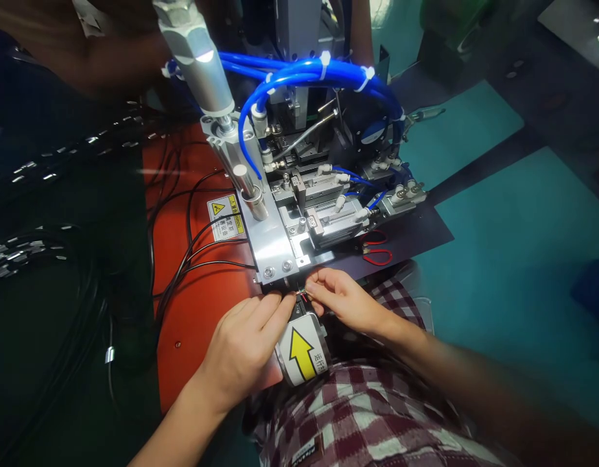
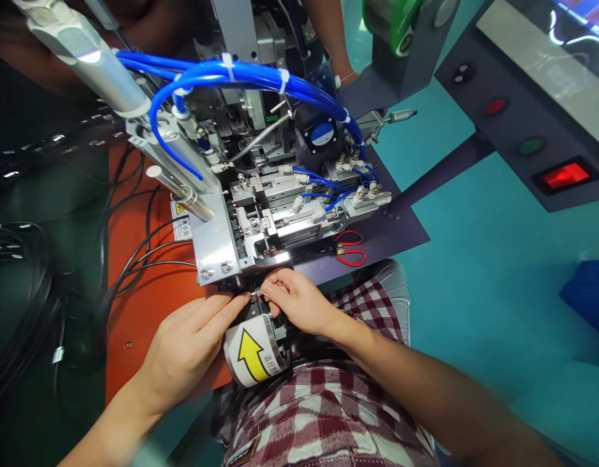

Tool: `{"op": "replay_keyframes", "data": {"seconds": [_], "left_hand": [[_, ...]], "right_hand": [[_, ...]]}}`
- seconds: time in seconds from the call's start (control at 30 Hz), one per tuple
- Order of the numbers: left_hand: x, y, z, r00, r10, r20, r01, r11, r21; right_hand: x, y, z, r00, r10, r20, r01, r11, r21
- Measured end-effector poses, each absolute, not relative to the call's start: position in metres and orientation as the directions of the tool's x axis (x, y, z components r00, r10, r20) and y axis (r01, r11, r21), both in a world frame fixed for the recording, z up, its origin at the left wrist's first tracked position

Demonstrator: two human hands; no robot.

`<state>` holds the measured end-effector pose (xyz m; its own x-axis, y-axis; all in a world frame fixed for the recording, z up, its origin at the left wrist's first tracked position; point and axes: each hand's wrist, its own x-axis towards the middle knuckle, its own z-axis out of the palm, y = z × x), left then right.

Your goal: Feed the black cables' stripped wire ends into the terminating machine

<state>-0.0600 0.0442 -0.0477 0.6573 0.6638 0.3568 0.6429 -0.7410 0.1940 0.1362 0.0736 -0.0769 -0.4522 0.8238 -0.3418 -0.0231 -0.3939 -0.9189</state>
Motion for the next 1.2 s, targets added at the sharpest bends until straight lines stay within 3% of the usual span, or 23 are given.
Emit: {"op": "replay_keyframes", "data": {"seconds": [1.2], "left_hand": [[-0.059, 0.045, -0.050, 0.658, 0.670, 0.343, 0.635, -0.739, 0.225]], "right_hand": [[0.131, 0.060, -0.082, -0.335, 0.899, -0.281, -0.071, -0.322, -0.944]]}}
